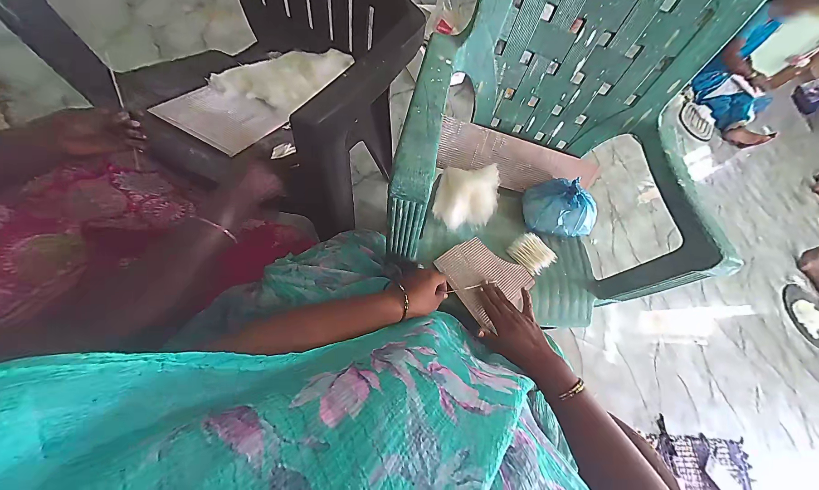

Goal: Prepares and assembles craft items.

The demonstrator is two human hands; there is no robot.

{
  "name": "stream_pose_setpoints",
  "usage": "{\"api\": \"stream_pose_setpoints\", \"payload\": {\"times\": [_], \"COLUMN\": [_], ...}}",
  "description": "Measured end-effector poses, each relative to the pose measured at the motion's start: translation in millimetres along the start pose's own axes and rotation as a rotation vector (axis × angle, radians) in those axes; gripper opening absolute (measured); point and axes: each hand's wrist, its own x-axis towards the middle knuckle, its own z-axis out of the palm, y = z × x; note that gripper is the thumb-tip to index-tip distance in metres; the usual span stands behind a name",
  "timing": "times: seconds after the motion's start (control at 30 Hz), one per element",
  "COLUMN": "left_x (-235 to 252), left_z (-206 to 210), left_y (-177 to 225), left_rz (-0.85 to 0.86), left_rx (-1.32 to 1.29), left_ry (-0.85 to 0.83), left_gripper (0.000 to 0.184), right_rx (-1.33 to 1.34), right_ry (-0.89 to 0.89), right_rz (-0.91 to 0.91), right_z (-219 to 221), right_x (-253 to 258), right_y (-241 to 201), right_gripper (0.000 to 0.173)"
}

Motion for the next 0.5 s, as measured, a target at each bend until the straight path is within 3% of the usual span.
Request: {"api": "stream_pose_setpoints", "payload": {"times": [0.03,0.13,0.23,0.3,0.37,0.5], "left_x": [-0.1,-2.4,0.6,2.4,4.6,5.4], "left_z": [0.6,1.0,2.3,0.0,-1.2,-2.8], "left_y": [-0.3,-1.7,-6.5,-7.8,-8.4,-6.0], "left_rz": [0.01,0.017,0.013,0.004,0.002,-0.009], "left_rx": [-0.004,-0.069,-0.102,-0.101,-0.073,-0.01], "left_ry": [-0.002,0.087,0.21,0.228,0.226,0.191], "left_gripper": [0.031,0.029,0.028,0.028,0.029,0.03], "right_rx": [0.02,0.11,0.119,0.127,0.137,0.079], "right_ry": [0.03,0.344,0.443,0.418,0.278,0.138], "right_rz": [-0.019,-0.075,0.024,0.065,0.102,0.063], "right_z": [-1.1,2.7,-2.1,-4.0,-10.1,-7.4], "right_x": [-6.6,-14.8,-3.0,15.2,35.6,65.6], "right_y": [3.1,14.9,15.5,10.6,1.8,-8.7], "right_gripper": [0.069,0.052,0.048,0.05,0.055,0.065]}}
